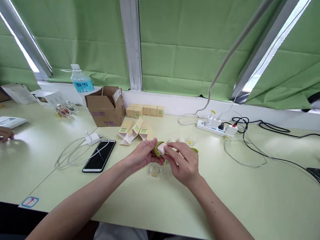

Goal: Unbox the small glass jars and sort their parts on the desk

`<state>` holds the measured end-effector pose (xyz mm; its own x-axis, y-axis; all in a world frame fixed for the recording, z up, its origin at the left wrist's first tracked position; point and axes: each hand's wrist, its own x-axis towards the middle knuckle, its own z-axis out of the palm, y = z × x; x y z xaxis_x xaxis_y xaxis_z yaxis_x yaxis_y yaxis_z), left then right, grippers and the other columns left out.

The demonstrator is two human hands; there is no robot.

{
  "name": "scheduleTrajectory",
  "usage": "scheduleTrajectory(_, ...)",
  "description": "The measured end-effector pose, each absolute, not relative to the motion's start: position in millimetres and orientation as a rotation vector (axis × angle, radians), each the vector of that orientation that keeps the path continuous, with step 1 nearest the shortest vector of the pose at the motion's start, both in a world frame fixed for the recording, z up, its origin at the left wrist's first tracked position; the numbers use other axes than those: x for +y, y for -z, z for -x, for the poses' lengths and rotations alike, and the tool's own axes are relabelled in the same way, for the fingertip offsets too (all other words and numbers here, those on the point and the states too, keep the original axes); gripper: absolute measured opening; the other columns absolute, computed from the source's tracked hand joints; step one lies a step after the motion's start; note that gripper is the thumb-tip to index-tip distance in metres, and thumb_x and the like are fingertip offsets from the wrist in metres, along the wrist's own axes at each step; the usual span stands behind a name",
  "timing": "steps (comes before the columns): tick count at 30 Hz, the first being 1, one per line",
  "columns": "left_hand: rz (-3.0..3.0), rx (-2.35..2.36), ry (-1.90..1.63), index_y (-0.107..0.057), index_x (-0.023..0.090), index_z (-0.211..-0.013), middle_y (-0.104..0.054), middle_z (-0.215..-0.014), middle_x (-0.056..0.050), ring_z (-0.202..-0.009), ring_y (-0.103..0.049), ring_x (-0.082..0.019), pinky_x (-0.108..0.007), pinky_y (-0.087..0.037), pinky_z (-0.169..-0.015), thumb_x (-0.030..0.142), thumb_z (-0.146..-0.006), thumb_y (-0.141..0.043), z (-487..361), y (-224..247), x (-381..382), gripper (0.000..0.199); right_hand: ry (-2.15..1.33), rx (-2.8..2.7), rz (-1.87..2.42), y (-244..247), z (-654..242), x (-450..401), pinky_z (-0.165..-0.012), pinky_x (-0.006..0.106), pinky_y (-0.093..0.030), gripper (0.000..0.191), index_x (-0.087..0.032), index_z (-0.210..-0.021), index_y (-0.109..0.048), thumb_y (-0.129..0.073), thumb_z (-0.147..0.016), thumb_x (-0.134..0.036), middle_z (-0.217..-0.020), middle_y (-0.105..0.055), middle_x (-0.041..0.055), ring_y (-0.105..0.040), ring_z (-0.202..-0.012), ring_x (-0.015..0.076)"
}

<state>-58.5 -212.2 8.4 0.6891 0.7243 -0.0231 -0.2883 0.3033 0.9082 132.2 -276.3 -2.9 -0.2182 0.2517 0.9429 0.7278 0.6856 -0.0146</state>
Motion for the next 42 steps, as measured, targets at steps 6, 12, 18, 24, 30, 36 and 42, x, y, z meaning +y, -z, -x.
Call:
scheduleTrajectory(6,-1.12,0.543,-0.68,-0.071,0.009,-0.088,-0.076,-0.078,-0.013,-0.063,-0.073,-0.02,-0.034,-0.062,-0.066,0.069,-0.091,-0.067,60.5,-8.5,-212.7,0.06,0.427,-1.796,0.842,3.9,-133.1,-277.6,-0.084,0.047,-0.064,0.03,-0.027,-0.124,-0.064,-0.068,-0.095,-0.018,-0.121,-0.076,0.0114,-0.073,-0.109,0.0282)
scheduleTrajectory(12,-1.258,0.645,-0.677,-0.069,0.01,-0.083,-0.07,-0.068,-0.009,-0.057,-0.069,-0.019,-0.034,-0.059,-0.061,0.076,-0.092,-0.059,58.5,-15.8,-219.7,0.068,0.379,-2.006,0.928,3.3,-133.4,-277.8,-0.079,0.044,-0.062,0.046,-0.027,-0.145,-0.058,-0.059,-0.099,-0.02,-0.123,-0.071,0.0138,-0.07,-0.107,0.0287)
scheduleTrajectory(18,-1.663,0.711,-0.895,-0.07,0.02,-0.127,-0.072,-0.128,-0.013,-0.112,-0.07,-0.027,-0.038,-0.06,-0.091,0.061,-0.098,-0.062,65.5,-17.8,-224.9,0.051,0.448,-2.001,0.892,5.6,-135.9,-277.5,-0.073,0.039,-0.061,0.044,-0.021,-0.145,-0.055,-0.058,-0.101,-0.016,-0.122,-0.072,0.0158,-0.071,-0.106,0.0269)
scheduleTrajectory(24,-1.929,0.683,-0.883,-0.062,0.021,-0.147,-0.069,-0.141,-0.013,-0.123,-0.068,-0.03,-0.041,-0.057,-0.104,0.036,-0.099,-0.065,68.0,-18.9,-230.3,0.05,0.566,-1.971,0.971,8.5,-139.4,-273.8,-0.074,0.039,-0.063,0.041,-0.018,-0.146,-0.053,-0.056,-0.105,-0.019,-0.12,-0.073,0.0176,-0.073,-0.107,0.0277)
scheduleTrajectory(30,-2.034,0.758,-0.875,-0.06,0.021,-0.15,-0.071,-0.138,-0.012,-0.12,-0.07,-0.032,-0.041,-0.054,-0.103,0.031,-0.099,-0.062,69.2,-18.0,-231.0,0.053,0.678,-2.069,1.08,6.7,-133.4,-276.8,-0.062,0.038,-0.058,0.035,-0.017,-0.141,-0.055,-0.052,-0.106,-0.019,-0.113,-0.074,0.0155,-0.072,-0.089,0.0259)
scheduleTrajectory(36,-2.183,0.84,-0.867,-0.07,0.022,-0.124,-0.075,-0.098,-0.007,-0.082,-0.067,-0.023,-0.033,-0.049,-0.077,0.021,-0.099,-0.05,64.3,-23.8,-236.4,0.032,0.717,-2.118,1.162,7.9,-123.3,-280.6,-0.058,0.038,-0.054,0.038,-0.016,-0.141,-0.056,-0.049,-0.103,-0.011,-0.107,-0.072,0.015,-0.07,-0.087,0.0265)
scheduleTrajectory(42,-2.218,0.862,-0.805,-0.068,0.023,-0.099,-0.067,-0.081,-0.002,-0.072,-0.057,-0.02,-0.03,-0.043,-0.07,0.019,-0.098,-0.044,62.3,-27.1,-235.7,0.024,0.842,-2.063,1.184,11.3,-115.2,-278.9,-0.051,0.036,-0.046,0.027,-0.012,-0.125,-0.062,-0.049,-0.102,-0.013,-0.093,-0.068,0.0118,-0.061,-0.07,0.0219)
